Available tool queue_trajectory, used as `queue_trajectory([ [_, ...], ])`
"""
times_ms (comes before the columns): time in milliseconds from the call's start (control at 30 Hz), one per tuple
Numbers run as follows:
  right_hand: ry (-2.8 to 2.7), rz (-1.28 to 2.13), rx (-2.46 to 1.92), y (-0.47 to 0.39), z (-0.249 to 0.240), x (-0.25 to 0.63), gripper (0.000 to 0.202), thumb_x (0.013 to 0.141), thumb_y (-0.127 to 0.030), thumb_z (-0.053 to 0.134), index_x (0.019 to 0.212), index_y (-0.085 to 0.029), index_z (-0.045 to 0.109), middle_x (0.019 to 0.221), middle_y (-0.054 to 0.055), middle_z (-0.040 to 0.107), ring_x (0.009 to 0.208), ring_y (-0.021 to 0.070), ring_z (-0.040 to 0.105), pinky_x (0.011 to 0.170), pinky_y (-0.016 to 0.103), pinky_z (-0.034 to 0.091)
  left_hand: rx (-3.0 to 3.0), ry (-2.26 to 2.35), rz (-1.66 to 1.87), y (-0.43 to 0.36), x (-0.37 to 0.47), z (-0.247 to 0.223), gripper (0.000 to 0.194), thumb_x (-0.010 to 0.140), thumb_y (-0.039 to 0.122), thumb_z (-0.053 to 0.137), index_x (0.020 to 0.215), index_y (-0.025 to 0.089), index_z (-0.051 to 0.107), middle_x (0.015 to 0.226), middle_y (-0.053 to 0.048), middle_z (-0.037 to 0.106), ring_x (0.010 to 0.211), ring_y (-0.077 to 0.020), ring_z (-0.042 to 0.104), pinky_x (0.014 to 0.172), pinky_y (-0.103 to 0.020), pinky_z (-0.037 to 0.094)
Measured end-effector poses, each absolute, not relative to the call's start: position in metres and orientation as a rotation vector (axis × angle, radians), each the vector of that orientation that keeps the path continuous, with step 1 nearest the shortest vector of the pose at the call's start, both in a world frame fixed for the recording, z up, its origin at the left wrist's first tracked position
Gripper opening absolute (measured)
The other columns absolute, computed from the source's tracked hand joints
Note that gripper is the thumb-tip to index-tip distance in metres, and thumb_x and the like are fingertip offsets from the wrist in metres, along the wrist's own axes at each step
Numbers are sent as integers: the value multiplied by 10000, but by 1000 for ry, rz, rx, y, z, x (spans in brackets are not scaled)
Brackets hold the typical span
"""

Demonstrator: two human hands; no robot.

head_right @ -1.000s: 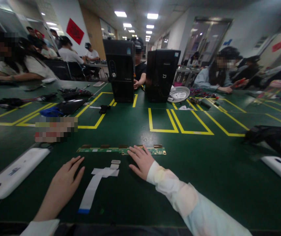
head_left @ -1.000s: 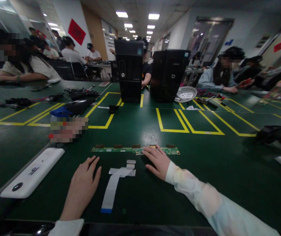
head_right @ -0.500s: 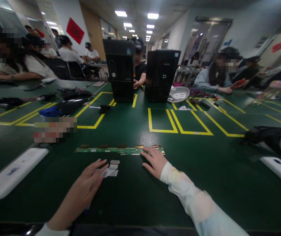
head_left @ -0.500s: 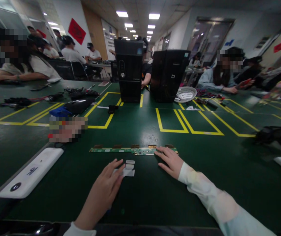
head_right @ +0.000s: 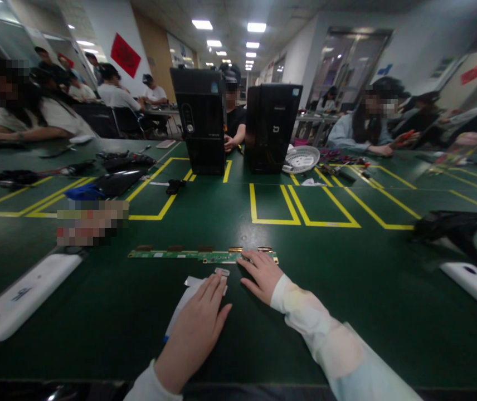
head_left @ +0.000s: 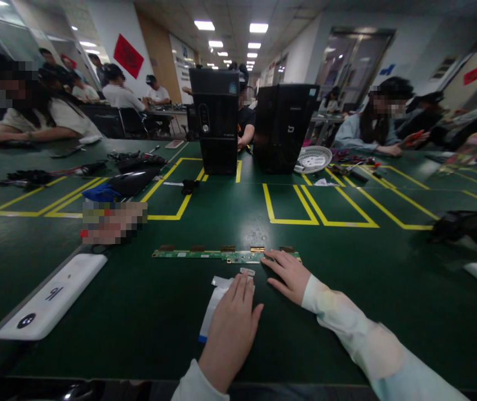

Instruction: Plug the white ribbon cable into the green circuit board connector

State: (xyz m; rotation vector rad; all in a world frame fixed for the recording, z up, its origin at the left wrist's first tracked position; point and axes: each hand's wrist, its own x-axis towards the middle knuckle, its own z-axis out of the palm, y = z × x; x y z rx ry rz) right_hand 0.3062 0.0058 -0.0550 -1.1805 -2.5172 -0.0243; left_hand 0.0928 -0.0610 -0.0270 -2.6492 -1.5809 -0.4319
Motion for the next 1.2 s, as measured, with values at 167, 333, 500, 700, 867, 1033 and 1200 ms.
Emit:
queue_trajectory([
  [167,-2517,-12,-1182,6,-56,306,471,908,-342,455,1345,-168,470,1386,153,461,1283,274,410,1047,496,376,-2602,-1612,-402,-57,107,-28,415,921,278,450,1278,84,537,1340,-164,547,1249,-277,492,1018,-441,433],
  [333,-2503,-44,-1166,7,-58,306,466,910,-341,447,1337,-158,479,1381,148,471,1275,280,419,1046,498,379,-2554,-1588,-432,-54,117,-37,424,915,260,450,1286,70,527,1336,-176,548,1255,-283,489,1010,-436,441],
  [500,-2500,-41,-1173,6,-58,306,461,917,-356,435,1329,-157,487,1378,144,475,1267,282,428,1044,498,382,-2530,-1647,-467,-55,122,-46,439,913,255,453,1313,81,508,1363,-168,526,1286,-280,462,1023,-432,438],
  [700,-2482,-17,-1166,7,-58,307,460,917,-353,437,1331,-160,482,1367,152,487,1282,271,416,1047,501,373,-2551,-1617,-402,-54,122,-45,462,921,268,437,1324,49,495,1386,-172,501,1303,-280,441,1051,-416,419],
  [867,-2484,45,-1181,6,-55,306,461,924,-358,431,1341,-165,474,1376,149,479,1294,263,403,1058,495,362,-2569,-1628,-395,-55,122,-44,472,925,275,433,1336,49,483,1404,-182,474,1319,-288,419,1053,-431,418],
  [1033,-2482,68,-1194,5,-52,306,471,925,-355,436,1367,-196,454,1383,138,475,1301,268,398,1060,511,354,-2562,-1650,-397,-57,124,-41,473,923,284,439,1327,45,493,1402,-187,475,1320,-300,414,1056,-450,413],
  [1200,-2490,62,-1193,4,-50,306,463,927,-350,440,1353,-173,468,1378,140,479,1294,268,404,1065,494,354,-2579,-1627,-384,-57,124,-38,461,924,288,437,1314,54,512,1388,-173,494,1313,-293,426,1058,-441,414],
])
